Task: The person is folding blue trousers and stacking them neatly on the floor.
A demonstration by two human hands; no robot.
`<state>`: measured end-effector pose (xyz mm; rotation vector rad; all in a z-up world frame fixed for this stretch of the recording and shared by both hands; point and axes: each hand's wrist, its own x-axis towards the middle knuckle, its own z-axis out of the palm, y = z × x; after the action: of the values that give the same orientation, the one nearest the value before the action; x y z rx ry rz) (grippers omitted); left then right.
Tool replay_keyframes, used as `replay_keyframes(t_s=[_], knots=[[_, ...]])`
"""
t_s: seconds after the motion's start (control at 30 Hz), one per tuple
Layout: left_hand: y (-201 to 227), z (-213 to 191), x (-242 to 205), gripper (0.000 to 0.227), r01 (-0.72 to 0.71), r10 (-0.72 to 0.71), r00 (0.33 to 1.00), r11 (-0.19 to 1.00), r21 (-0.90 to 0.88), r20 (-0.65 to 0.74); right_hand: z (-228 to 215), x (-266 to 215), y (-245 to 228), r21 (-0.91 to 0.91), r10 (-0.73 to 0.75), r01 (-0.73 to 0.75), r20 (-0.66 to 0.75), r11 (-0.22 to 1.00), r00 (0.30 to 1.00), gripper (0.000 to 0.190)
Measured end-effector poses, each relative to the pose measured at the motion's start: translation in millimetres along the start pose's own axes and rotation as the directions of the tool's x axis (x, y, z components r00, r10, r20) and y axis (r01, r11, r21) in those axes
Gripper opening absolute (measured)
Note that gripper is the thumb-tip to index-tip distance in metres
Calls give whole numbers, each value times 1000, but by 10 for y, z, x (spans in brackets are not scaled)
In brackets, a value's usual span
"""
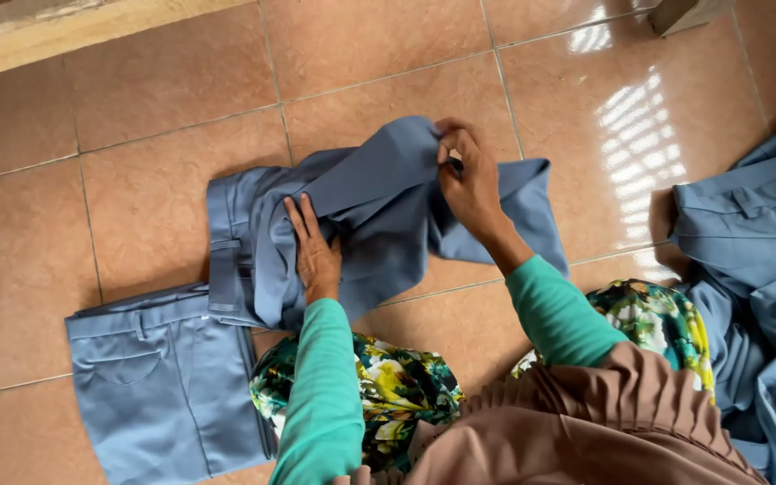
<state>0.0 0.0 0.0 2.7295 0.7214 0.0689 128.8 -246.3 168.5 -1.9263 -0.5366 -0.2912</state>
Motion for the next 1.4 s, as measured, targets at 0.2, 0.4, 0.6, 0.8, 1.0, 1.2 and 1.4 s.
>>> replay_keyframes(t_s=[0.2, 0.4, 0.6, 0.8, 1.0, 1.2, 1.4], knots=[[-487, -21, -2, 102, -51, 49, 999, 997, 66, 23, -115, -1201, 987, -716, 13, 35, 61, 697, 998, 57], [-1026, -336, 32, 102, -17, 16, 999, 999, 43, 27, -627, -1966, 1580, -849, 160, 25, 128, 527, 979, 49], [-1208, -602, 20, 94, 65, -71, 996, 992, 105, 61, -1284, -1906, 2063, -958, 202, -39, 19, 283, 979, 45], [-928, -510, 183, 87, 132, -95, 985, 954, 269, -147, -1746, -1432, 3146, -860, 186, -335, -283, 384, 941, 8], [-131, -637, 695, 26, -71, 243, 868, 924, 376, -432, -1977, -611, 2275, -639, 75, -295, -349, 711, 934, 43], [-521, 432, 1520, 64, 33, -141, 951, 931, 363, 276, -865, -911, 1855, -306, 357, -347, -26, 887, 934, 30], [-854, 565, 1704, 47, 79, -123, 967, 977, 197, 223, -76, -1127, 1371, -174, 696, -684, 331, 709, 637, 29]])
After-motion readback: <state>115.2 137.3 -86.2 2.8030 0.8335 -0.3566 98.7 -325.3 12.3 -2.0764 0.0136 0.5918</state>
